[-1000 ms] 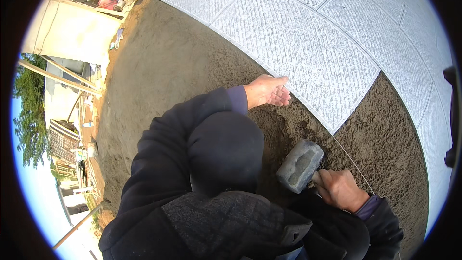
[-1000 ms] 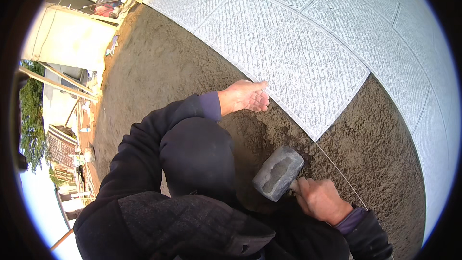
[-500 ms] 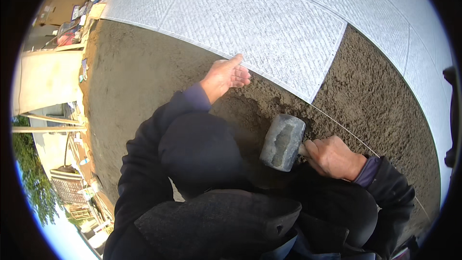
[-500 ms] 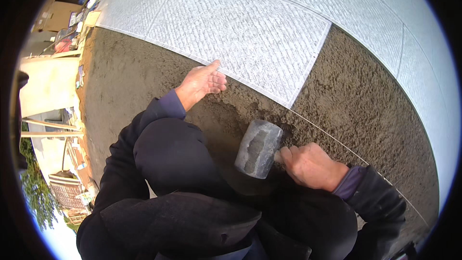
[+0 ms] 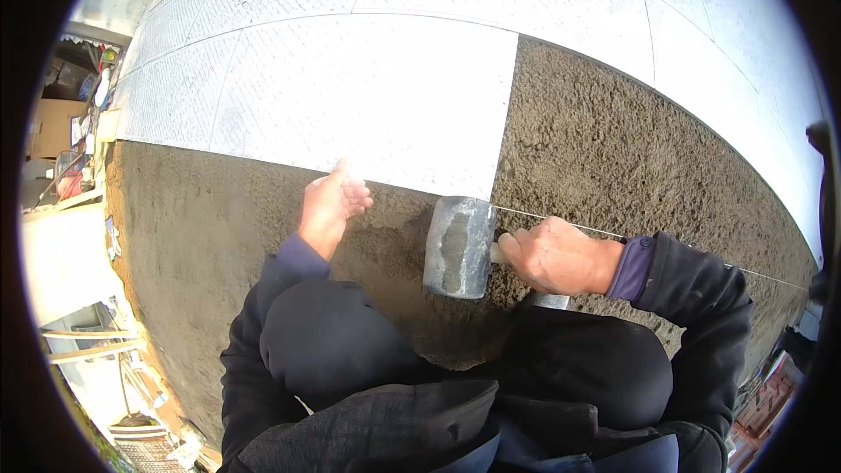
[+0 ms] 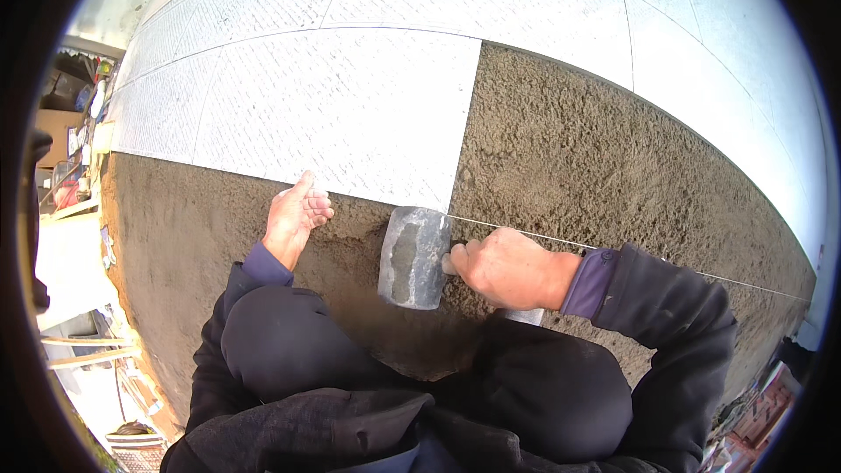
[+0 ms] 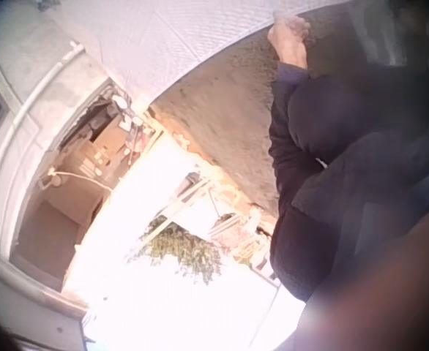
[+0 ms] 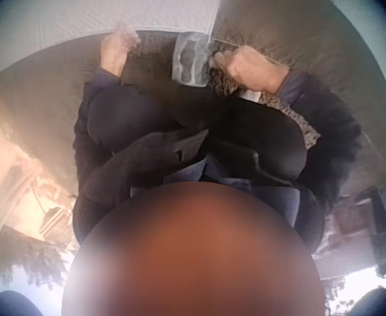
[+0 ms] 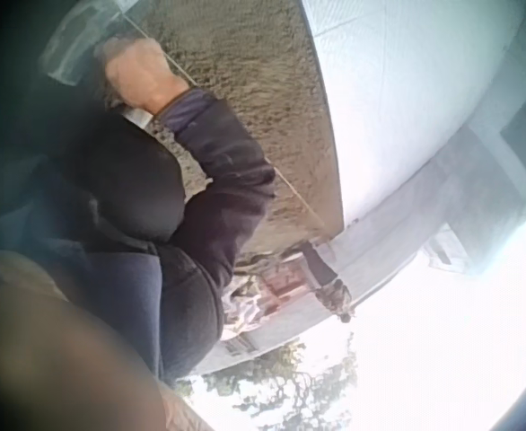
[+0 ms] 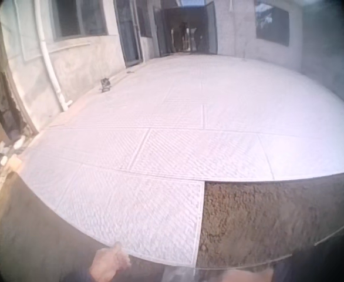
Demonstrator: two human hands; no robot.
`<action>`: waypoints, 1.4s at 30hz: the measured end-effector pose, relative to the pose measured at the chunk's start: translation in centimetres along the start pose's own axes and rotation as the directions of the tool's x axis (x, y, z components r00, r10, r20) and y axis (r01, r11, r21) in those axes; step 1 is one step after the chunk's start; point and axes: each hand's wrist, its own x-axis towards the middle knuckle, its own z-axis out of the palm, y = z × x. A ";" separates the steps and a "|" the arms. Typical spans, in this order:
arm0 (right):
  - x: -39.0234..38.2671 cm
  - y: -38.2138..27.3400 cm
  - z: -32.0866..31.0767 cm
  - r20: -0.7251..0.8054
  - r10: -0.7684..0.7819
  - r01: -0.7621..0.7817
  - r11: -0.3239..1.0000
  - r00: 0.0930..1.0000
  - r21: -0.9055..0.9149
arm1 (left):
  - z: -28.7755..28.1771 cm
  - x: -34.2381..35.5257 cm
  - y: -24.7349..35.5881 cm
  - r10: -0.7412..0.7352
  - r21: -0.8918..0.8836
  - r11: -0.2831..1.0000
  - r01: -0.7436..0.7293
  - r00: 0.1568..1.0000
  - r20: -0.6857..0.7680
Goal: The person places a tile on a prepared sand bed and taps it into place with a rubber mallet. They then retrieve another tile, measure and mark it, and cut it using a handheld power saw with a wooden guide.
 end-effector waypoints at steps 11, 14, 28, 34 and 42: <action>0.5 0.4 0.1 -0.021 -0.039 0.040 0.998 0.999 0.040 | -0.1 0.4 -0.3 -0.002 -0.007 1.000 0.003 1.000 0.030; 0.6 0.0 -0.2 -0.002 -0.071 0.071 0.993 0.998 0.091 | -0.1 0.5 -0.4 0.004 -0.024 1.000 -0.002 0.996 0.084; 8.2 -1.5 -10.2 0.047 0.269 -0.260 0.849 0.962 0.461 | -14.8 -0.1 3.7 0.264 0.197 0.947 -0.254 0.964 -0.025; 17.0 -2.3 -9.7 0.059 0.560 -0.537 0.753 0.827 0.379 | -28.3 8.4 7.5 0.212 -0.044 0.967 -0.249 0.893 -0.396; 37.8 -5.7 -7.7 -0.042 0.503 -0.406 0.741 0.863 0.536 | -29.9 13.3 7.7 0.160 -0.271 0.936 -0.226 0.957 -0.243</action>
